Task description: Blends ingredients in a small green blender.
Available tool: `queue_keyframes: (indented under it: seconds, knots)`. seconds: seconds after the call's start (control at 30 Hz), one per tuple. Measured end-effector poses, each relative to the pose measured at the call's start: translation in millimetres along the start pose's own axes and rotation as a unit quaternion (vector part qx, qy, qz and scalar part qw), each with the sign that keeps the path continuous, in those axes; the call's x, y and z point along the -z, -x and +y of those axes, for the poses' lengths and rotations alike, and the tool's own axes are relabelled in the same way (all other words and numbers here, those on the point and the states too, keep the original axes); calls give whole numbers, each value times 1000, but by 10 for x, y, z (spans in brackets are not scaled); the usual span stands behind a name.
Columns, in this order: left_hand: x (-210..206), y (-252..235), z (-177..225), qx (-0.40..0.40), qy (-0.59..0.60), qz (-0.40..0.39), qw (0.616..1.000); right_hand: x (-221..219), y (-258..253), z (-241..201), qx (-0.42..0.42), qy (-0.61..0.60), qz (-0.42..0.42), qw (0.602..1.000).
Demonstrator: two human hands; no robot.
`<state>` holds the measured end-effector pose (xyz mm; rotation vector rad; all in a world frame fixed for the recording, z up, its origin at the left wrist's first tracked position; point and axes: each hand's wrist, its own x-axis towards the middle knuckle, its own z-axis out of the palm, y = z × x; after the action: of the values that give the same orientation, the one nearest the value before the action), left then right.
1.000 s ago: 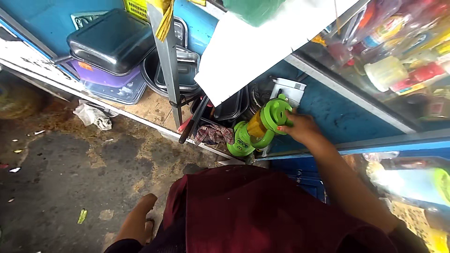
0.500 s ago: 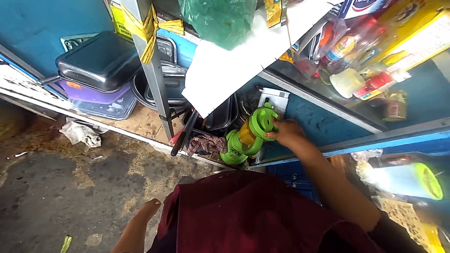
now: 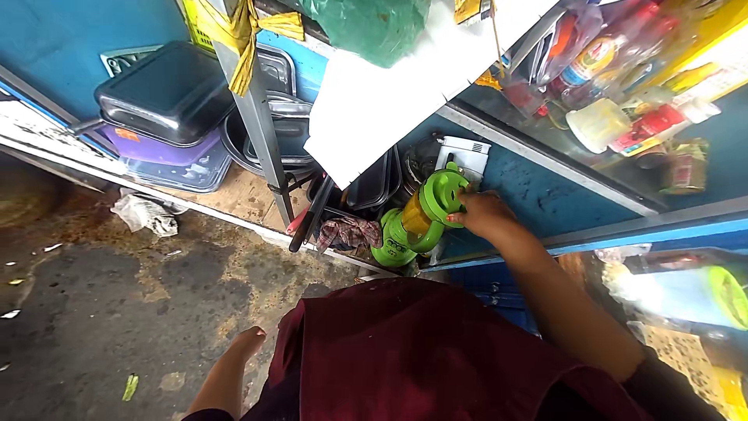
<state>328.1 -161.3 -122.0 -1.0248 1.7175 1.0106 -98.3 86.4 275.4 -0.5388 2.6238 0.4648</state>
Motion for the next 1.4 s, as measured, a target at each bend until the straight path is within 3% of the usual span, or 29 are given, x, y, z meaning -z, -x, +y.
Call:
queue_keyframes:
  seconds: [0.47, 1.4]
  knots:
    - [-4, 250, 181, -17, 10, -5, 1000, -48, -34, 62, 24, -20, 15, 999]
    - [27, 79, 118, -15, -14, 5, 1000, 57, -53, 0, 2, 17, -23, 1000]
